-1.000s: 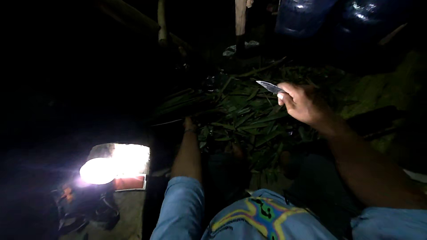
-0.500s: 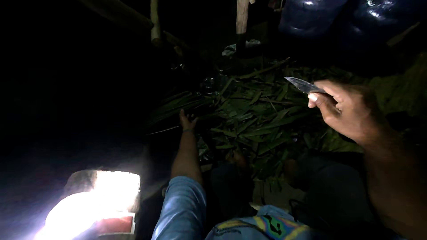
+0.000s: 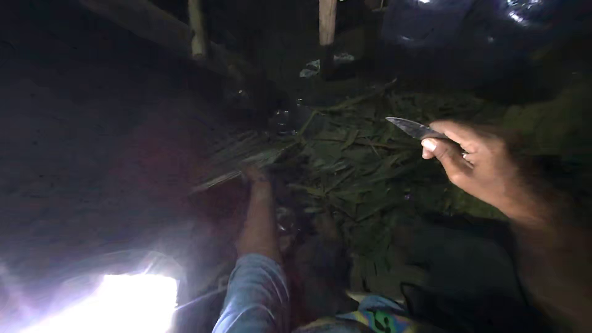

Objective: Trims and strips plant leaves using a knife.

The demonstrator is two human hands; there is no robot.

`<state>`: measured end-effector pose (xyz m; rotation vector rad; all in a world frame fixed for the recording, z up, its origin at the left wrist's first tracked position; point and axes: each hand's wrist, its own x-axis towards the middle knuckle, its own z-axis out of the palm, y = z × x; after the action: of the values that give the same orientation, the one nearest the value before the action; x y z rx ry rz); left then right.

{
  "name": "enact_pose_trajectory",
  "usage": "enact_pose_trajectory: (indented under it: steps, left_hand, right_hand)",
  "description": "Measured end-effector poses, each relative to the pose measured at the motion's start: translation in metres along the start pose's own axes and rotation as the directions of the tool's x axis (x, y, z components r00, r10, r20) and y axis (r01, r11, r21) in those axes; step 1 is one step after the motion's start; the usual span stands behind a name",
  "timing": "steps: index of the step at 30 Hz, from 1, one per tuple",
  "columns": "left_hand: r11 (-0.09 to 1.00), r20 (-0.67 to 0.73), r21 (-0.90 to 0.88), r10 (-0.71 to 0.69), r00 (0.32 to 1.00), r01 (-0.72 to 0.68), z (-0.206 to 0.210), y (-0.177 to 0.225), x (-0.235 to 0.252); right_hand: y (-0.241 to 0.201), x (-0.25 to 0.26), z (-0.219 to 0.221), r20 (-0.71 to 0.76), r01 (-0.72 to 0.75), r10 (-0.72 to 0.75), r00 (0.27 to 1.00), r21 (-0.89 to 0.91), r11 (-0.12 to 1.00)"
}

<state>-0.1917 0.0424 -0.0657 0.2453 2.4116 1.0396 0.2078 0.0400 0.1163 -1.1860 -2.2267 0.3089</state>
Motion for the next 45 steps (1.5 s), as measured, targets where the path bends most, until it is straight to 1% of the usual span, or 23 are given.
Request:
enact_pose_trajectory:
  steps: [1,2,4,8,11,13,14,15,16,18,20,22,24,25,27,30,31,34,36,37,40,42,45]
  left_hand:
    - [0.960,-0.017,-0.278,-0.048,0.999,0.042,0.011,0.000,0.004]
    - [0.904,-0.011,-0.423,-0.064,0.998,0.053,0.018,0.003,0.004]
    - [0.882,0.035,-0.471,-0.018,0.999,0.033,0.021,0.025,-0.017]
    - [0.705,0.151,-0.709,0.119,0.981,0.024,0.040,0.067,-0.074]
    - [0.624,0.141,-0.778,0.286,0.948,-0.073,0.065,0.075,-0.121]
    - [0.568,0.143,-0.804,0.474,0.869,-0.177,0.077,0.064,-0.159]
    - [0.539,0.158,-0.815,0.559,0.814,-0.212,0.078,0.054,-0.180]
    - [0.547,0.213,-0.802,0.637,0.740,-0.240,0.074,0.041,-0.201]
    - [0.515,0.222,-0.822,0.682,0.697,-0.243,0.074,0.029,-0.217]
    - [0.451,0.177,-0.861,0.699,0.693,-0.235,0.080,0.007,-0.241]
    - [0.461,0.178,-0.850,0.705,0.686,-0.253,0.081,-0.019,-0.261]
    - [0.539,0.239,-0.806,0.677,0.696,-0.247,0.075,-0.034,-0.282]
    - [0.594,0.260,-0.765,0.637,0.725,-0.247,0.069,-0.039,-0.302]
    - [0.604,0.257,-0.755,0.632,0.731,-0.257,0.067,-0.038,-0.310]
    - [0.595,0.252,-0.761,0.639,0.726,-0.260,0.064,-0.036,-0.319]
    - [0.580,0.317,-0.795,0.645,0.695,-0.177,0.056,-0.037,-0.317]
    - [0.604,0.361,-0.787,0.615,0.701,-0.126,0.049,-0.040,-0.314]
    - [0.674,0.421,-0.738,0.416,0.806,0.037,0.026,-0.043,-0.296]
    - [0.676,0.375,-0.734,0.320,0.870,0.068,0.016,-0.039,-0.278]
    - [0.649,0.346,-0.756,0.285,0.894,0.086,0.010,-0.034,-0.272]
    - [0.516,0.330,-0.835,0.193,0.924,0.191,-0.005,-0.024,-0.261]
    - [0.458,0.345,-0.850,0.112,0.932,0.259,-0.009,-0.023,-0.258]
    - [0.396,0.373,-0.864,0.087,0.924,0.312,-0.012,-0.028,-0.256]
  right_hand:
    - [-0.002,0.001,0.000,-0.004,0.010,-0.010,1.000,0.009,1.000]
    - [-0.004,0.001,-0.001,-0.002,0.017,-0.016,1.000,0.018,1.000]
    - [-0.009,0.001,-0.001,-0.003,0.034,-0.034,0.999,0.037,0.999]
    - [-0.018,-0.005,-0.008,-0.029,0.079,-0.076,0.997,0.089,0.993]
    - [-0.024,-0.016,-0.016,-0.052,0.081,-0.075,0.996,0.119,0.990]
    - [-0.021,-0.025,-0.018,-0.095,0.071,-0.059,0.994,0.128,0.989]
    - [-0.018,-0.029,-0.019,-0.120,0.061,-0.045,0.992,0.126,0.990]
    - [-0.016,-0.033,-0.019,-0.136,0.037,-0.020,0.991,0.118,0.992]
    - [-0.014,-0.035,-0.020,-0.135,0.012,0.002,0.991,0.102,0.995]
    - [-0.012,-0.037,-0.022,-0.102,-0.014,0.024,0.994,0.098,0.995]
    - [-0.011,-0.035,-0.020,-0.042,-0.012,0.018,0.999,0.145,0.989]
    - [-0.017,-0.031,-0.014,0.102,-0.044,0.030,0.994,0.145,0.988]
    - [-0.026,-0.024,-0.001,0.309,-0.092,0.071,0.949,0.053,0.994]
    - [-0.028,-0.021,0.007,0.389,-0.094,0.089,0.917,-0.006,0.996]
    - [-0.029,-0.015,0.017,0.473,-0.098,0.114,0.874,-0.058,0.994]
    - [-0.028,-0.007,0.014,0.497,-0.150,0.152,0.855,-0.043,0.988]
    - [-0.024,-0.006,0.011,0.496,-0.151,0.148,0.856,-0.034,0.988]
    - [-0.005,-0.004,0.003,0.504,-0.155,0.128,0.854,0.013,0.988]
    - [0.009,-0.006,-0.002,0.533,-0.211,0.116,0.838,0.121,0.970]
    - [0.013,-0.006,-0.004,0.548,-0.252,0.114,0.829,0.184,0.950]
    - [0.014,-0.009,-0.006,0.561,-0.353,0.125,0.818,0.318,0.880]
    - [0.012,-0.010,-0.007,0.551,-0.374,0.134,0.824,0.352,0.858]
    - [0.016,-0.012,-0.014,0.527,-0.377,0.148,0.837,0.358,0.854]
